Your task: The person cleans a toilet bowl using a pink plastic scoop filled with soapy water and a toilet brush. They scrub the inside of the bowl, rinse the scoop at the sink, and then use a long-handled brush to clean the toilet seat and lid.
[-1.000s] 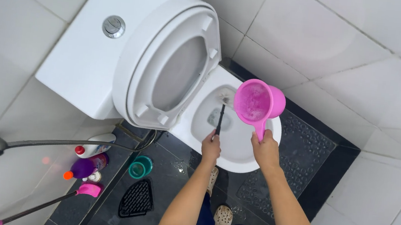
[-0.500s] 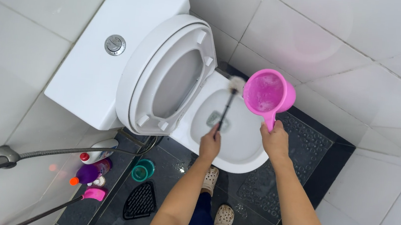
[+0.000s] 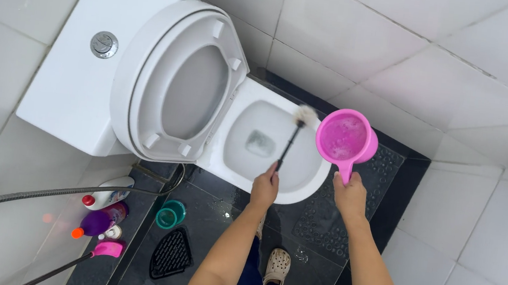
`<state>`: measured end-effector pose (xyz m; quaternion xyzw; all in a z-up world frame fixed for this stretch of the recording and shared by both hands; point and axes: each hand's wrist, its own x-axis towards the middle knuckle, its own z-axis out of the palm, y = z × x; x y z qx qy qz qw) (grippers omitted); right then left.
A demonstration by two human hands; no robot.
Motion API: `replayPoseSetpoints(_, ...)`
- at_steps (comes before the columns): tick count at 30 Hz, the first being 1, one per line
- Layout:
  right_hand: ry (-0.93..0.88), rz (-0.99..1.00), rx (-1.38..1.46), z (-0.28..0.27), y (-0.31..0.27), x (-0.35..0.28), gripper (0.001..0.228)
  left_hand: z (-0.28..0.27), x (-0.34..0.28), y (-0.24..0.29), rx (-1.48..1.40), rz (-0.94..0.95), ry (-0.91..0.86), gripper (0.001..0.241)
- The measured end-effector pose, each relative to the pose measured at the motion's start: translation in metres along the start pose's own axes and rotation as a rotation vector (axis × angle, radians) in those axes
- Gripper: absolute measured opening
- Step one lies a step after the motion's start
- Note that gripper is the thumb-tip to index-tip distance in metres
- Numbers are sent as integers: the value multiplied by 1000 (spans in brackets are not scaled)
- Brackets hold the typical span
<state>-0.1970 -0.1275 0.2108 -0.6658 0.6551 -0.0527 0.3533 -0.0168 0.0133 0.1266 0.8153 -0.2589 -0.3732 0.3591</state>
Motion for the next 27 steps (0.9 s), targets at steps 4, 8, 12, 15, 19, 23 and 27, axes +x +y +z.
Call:
replayPoseSetpoints(4,-3,37,-24,-13,24,-18,37,38,3,-18,15,118,62,38)
replayPoseSetpoints(8,25,42,-23,-29,49,-36,38,51,-18,4,-21,-4,54,40)
replayPoseSetpoints(12,45,-5,-40,-39,84,-52,39,79,-53,0,2,35,-9,40)
replayPoseSetpoints(15,53,-4,0,-51,97,-70,39,94,-86,-11,-1,32,18,39)
replayPoseSetpoints(19,-22,77,24,-68,93,-103,38,100,-138,-29,2,61,28,38)
replayPoseSetpoints(23,-65,43,12,-67,102,-127,37,98,-187,-60,-41,-102,127,40)
replayPoseSetpoints(27,-55,-139,-54,-49,121,-138,38,85,-227,-100,-54,-96,220,41)
